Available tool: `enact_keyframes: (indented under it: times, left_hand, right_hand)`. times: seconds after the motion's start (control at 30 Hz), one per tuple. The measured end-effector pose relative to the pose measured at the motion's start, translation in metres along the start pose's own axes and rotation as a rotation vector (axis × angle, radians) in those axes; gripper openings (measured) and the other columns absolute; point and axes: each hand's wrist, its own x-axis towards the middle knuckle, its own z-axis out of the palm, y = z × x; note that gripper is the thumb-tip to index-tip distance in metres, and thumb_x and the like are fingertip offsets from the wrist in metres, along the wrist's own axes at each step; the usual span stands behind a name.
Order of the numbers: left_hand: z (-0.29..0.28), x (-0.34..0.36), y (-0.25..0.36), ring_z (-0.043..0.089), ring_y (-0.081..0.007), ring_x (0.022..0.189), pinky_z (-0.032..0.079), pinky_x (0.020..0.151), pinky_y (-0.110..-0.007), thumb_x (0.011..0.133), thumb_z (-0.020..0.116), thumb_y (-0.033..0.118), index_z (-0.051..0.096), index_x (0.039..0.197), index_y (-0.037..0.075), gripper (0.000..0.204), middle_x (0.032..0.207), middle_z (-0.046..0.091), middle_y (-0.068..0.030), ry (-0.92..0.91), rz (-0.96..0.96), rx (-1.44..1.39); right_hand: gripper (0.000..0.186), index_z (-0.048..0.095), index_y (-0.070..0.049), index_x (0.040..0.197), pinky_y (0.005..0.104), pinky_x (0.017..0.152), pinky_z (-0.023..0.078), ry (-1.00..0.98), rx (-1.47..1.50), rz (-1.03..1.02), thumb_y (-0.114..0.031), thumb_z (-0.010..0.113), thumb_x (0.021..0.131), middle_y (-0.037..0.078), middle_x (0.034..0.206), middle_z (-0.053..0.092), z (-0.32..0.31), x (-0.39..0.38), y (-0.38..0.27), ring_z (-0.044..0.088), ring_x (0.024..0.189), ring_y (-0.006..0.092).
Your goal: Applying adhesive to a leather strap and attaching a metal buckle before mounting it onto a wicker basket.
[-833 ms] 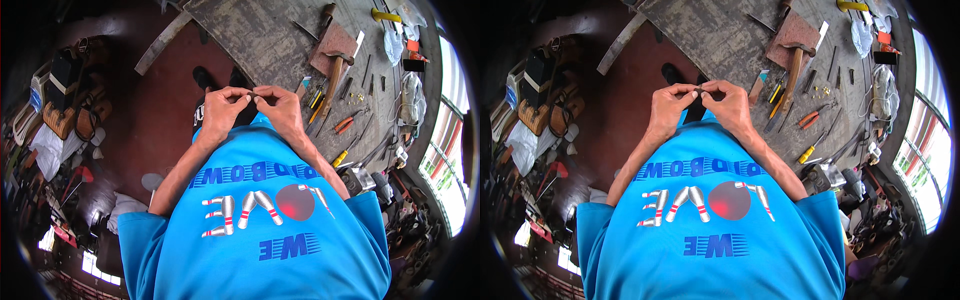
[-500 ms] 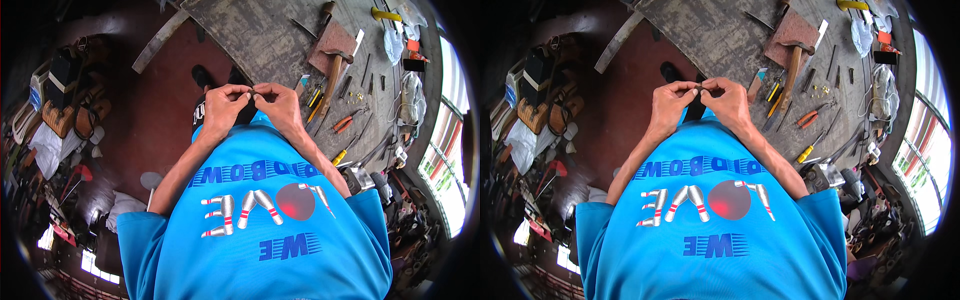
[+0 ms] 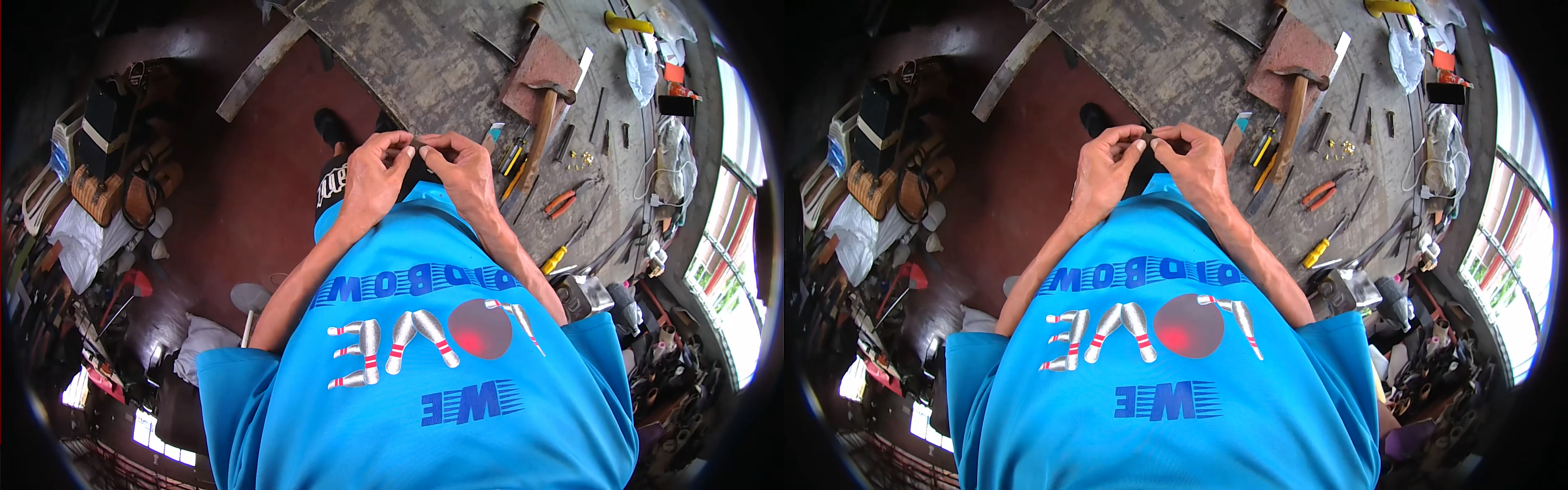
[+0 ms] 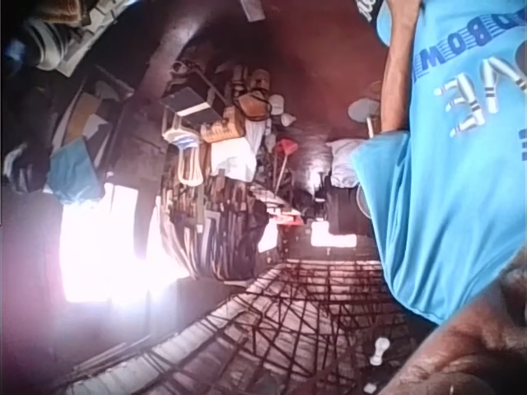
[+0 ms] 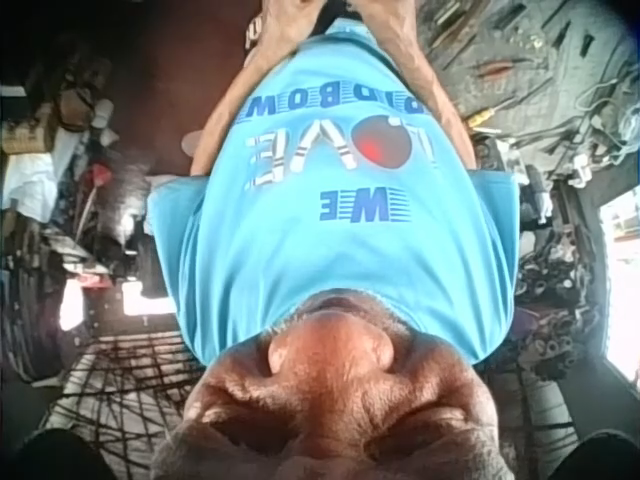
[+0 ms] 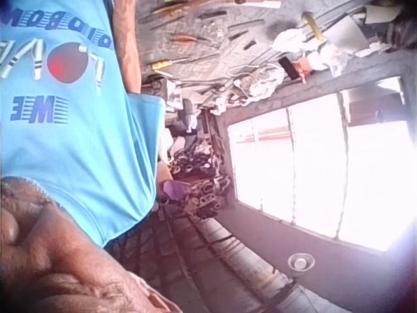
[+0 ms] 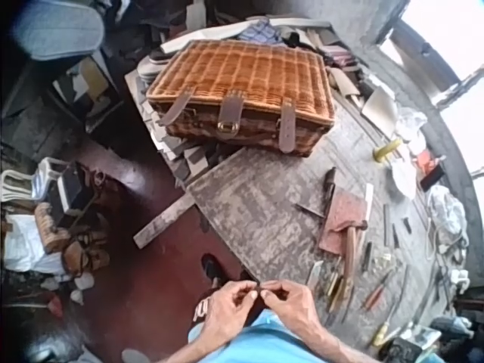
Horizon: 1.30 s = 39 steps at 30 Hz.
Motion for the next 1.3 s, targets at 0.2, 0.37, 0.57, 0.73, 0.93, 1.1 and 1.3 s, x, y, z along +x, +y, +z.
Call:
enact_keyframes:
  times: [0.2,0.37,0.57,0.73,0.93,1.1,1.3]
  left_hand:
    - [0.003,0.023,-0.016,0.06,-0.0073,0.07,0.046,0.06,-0.026,0.094,0.065,0.019,0.07,0.109,-0.005,0.029,0.082,0.071,-0.0062,-0.01,-0.031,0.137]
    - [0.013,0.039,-0.02,0.059,-0.0072,0.07,0.046,0.06,-0.026,0.094,0.065,0.02,0.07,0.112,-0.004,0.031,0.08,0.071,-0.0065,0.007,-0.042,0.113]
    - [0.02,0.048,-0.04,0.061,-0.0082,0.078,0.049,0.069,-0.025,0.092,0.067,0.018,0.07,0.114,-0.006,0.032,0.088,0.073,-0.0103,0.014,-0.102,0.031]
    - [0.021,0.049,-0.043,0.062,-0.0094,0.08,0.049,0.07,-0.025,0.092,0.069,0.017,0.071,0.111,-0.006,0.03,0.092,0.073,-0.0095,-0.031,-0.163,-0.119]
    - [0.026,0.051,-0.051,0.06,-0.0064,0.076,0.047,0.065,-0.023,0.09,0.071,0.015,0.073,0.107,-0.005,0.026,0.087,0.072,-0.0066,-0.015,-0.159,-0.177]
    - [0.03,0.048,-0.053,0.056,-0.0044,0.069,0.043,0.059,-0.022,0.089,0.072,0.014,0.075,0.103,-0.003,0.023,0.081,0.07,-0.0031,0.035,-0.136,-0.17]
    - [0.031,0.05,-0.05,0.057,-0.007,0.069,0.045,0.059,-0.024,0.087,0.071,0.013,0.074,0.1,-0.006,0.023,0.08,0.07,-0.0069,0.045,-0.138,-0.151]
  right_hand:
    - [0.027,0.071,0.005,0.103,0.0227,0.06,0.044,0.004,-0.067,0.069,-0.017,0.07,0.087,0.005,0.079,0.069,0.001,0.019,0.005,0.058,0.07,0.0064]
    - [0.026,0.072,0.005,0.102,0.0227,0.062,0.046,0.063,-0.008,0.006,-0.016,0.072,0.086,0.006,0.084,0.07,-0.003,0.035,0.013,0.059,0.072,0.0072]
    - [0.026,0.072,0.005,0.101,0.0237,0.067,0.048,0.072,0.032,-0.006,-0.015,0.072,0.085,0.007,0.087,0.071,-0.004,0.048,0.041,0.061,0.077,0.0089]
    - [0.023,0.072,0.005,0.101,0.0249,0.065,0.049,0.074,0.107,0.028,-0.012,0.071,0.085,0.007,0.086,0.072,-0.004,0.051,0.04,0.062,0.074,0.0101]
    - [0.023,0.073,0.003,0.101,0.0246,0.058,0.047,0.156,-0.106,-0.034,-0.012,0.072,0.084,0.005,0.081,0.071,-0.005,0.048,0.044,0.06,0.069,0.0089]
    - [0.025,0.072,0.005,0.101,0.0235,0.058,0.046,0.067,0.048,0.029,-0.012,0.074,0.082,0.006,0.078,0.07,-0.011,0.053,0.051,0.059,0.067,0.0082]
    - [0.025,0.072,0.007,0.099,0.0224,0.057,0.045,0.105,0.06,0.082,-0.011,0.073,0.081,0.006,0.079,0.07,-0.009,0.054,0.05,0.059,0.068,0.0068]
